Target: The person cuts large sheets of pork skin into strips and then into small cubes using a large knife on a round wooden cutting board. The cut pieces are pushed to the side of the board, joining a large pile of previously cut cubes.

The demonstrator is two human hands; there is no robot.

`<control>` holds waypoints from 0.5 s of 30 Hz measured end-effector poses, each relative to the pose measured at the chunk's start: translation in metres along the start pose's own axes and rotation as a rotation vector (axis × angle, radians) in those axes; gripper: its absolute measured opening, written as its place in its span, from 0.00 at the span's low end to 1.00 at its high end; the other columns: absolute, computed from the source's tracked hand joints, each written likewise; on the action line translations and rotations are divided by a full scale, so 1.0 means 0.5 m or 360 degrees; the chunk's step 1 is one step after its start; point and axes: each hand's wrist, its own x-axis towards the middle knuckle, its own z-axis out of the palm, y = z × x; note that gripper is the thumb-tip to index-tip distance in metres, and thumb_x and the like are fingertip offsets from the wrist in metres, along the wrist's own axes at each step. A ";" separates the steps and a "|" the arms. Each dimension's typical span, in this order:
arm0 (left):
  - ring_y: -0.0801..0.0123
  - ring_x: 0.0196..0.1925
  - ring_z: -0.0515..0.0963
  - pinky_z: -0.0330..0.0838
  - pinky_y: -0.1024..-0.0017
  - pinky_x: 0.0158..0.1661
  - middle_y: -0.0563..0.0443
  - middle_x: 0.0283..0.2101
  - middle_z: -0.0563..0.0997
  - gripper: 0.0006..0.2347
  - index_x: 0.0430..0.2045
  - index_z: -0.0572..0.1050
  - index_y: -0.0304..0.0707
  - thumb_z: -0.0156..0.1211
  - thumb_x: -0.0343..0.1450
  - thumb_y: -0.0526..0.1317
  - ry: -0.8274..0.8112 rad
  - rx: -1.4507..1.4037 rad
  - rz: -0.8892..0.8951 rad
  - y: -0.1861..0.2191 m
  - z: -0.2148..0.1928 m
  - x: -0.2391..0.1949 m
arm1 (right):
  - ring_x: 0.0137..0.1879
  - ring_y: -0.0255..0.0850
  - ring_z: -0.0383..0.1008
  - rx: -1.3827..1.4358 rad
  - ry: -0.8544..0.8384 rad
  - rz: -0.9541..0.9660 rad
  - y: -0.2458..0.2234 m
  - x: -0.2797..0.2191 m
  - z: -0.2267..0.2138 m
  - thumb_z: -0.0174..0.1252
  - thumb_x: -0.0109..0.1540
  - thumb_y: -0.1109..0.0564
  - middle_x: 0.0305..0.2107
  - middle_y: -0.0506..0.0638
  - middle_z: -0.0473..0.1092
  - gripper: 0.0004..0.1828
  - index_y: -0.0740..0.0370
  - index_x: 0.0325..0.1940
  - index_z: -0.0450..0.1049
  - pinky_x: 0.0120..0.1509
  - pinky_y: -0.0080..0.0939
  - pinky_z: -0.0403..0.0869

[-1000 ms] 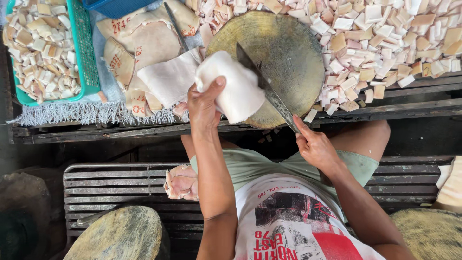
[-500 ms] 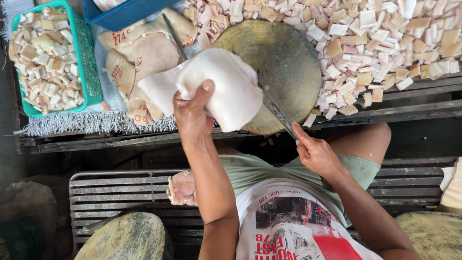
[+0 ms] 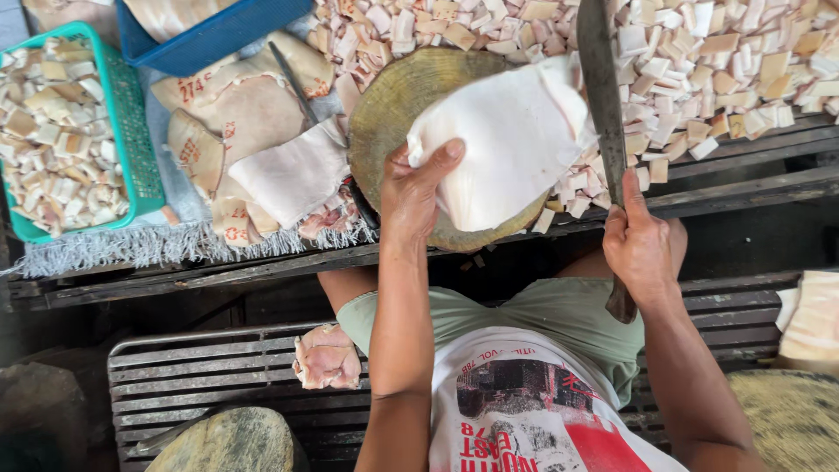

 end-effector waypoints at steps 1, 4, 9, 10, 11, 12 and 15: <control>0.66 0.39 0.87 0.84 0.66 0.44 0.43 0.41 0.86 0.15 0.44 0.80 0.28 0.73 0.65 0.35 0.0088 0.0124 -0.0079 -0.019 -0.019 -0.003 | 0.26 0.58 0.75 0.0097 0.0074 -0.0046 0.003 -0.006 -0.001 0.58 0.66 0.63 0.21 0.64 0.74 0.32 0.57 0.76 0.65 0.37 0.55 0.75; 0.67 0.39 0.86 0.83 0.68 0.41 0.43 0.40 0.86 0.14 0.43 0.80 0.27 0.71 0.66 0.35 0.0227 0.0229 -0.0185 -0.084 -0.084 -0.011 | 0.30 0.56 0.78 0.0524 0.0167 -0.0170 -0.004 -0.032 0.021 0.55 0.65 0.67 0.26 0.63 0.74 0.36 0.59 0.79 0.62 0.38 0.51 0.77; 0.70 0.37 0.84 0.81 0.72 0.40 0.44 0.40 0.86 0.11 0.44 0.80 0.25 0.68 0.70 0.33 0.0304 0.0357 -0.0207 -0.160 -0.190 -0.040 | 0.31 0.56 0.77 0.0557 0.0080 -0.0286 -0.024 -0.084 0.066 0.55 0.62 0.69 0.28 0.62 0.73 0.39 0.56 0.78 0.61 0.40 0.53 0.77; 0.71 0.37 0.83 0.79 0.72 0.39 0.44 0.40 0.85 0.11 0.44 0.80 0.24 0.68 0.70 0.33 0.0287 0.0361 -0.0198 -0.166 -0.201 -0.043 | 0.32 0.56 0.77 0.0532 0.0098 -0.0348 -0.029 -0.090 0.071 0.55 0.62 0.68 0.29 0.61 0.73 0.39 0.55 0.78 0.61 0.40 0.54 0.77; 0.72 0.36 0.82 0.78 0.73 0.39 0.44 0.40 0.85 0.11 0.44 0.80 0.22 0.68 0.71 0.32 0.0263 0.0366 -0.0181 -0.166 -0.210 -0.040 | 0.34 0.57 0.78 0.0507 0.0127 -0.0413 -0.033 -0.088 0.076 0.56 0.62 0.67 0.31 0.61 0.74 0.39 0.54 0.78 0.61 0.40 0.54 0.77; 0.73 0.35 0.82 0.78 0.73 0.38 0.45 0.39 0.85 0.11 0.44 0.80 0.23 0.68 0.71 0.32 0.0280 0.0428 -0.0188 -0.164 -0.217 -0.039 | 0.32 0.58 0.77 0.0428 0.0087 -0.0416 -0.036 -0.084 0.079 0.57 0.62 0.66 0.31 0.60 0.75 0.39 0.54 0.77 0.61 0.39 0.55 0.77; 0.74 0.34 0.82 0.78 0.74 0.36 0.48 0.37 0.85 0.11 0.43 0.79 0.25 0.67 0.69 0.33 0.0300 0.0554 -0.0191 -0.157 -0.223 -0.044 | 0.29 0.60 0.75 0.0229 -0.0040 -0.0420 -0.036 -0.079 0.084 0.58 0.61 0.64 0.30 0.57 0.75 0.39 0.53 0.77 0.61 0.36 0.58 0.75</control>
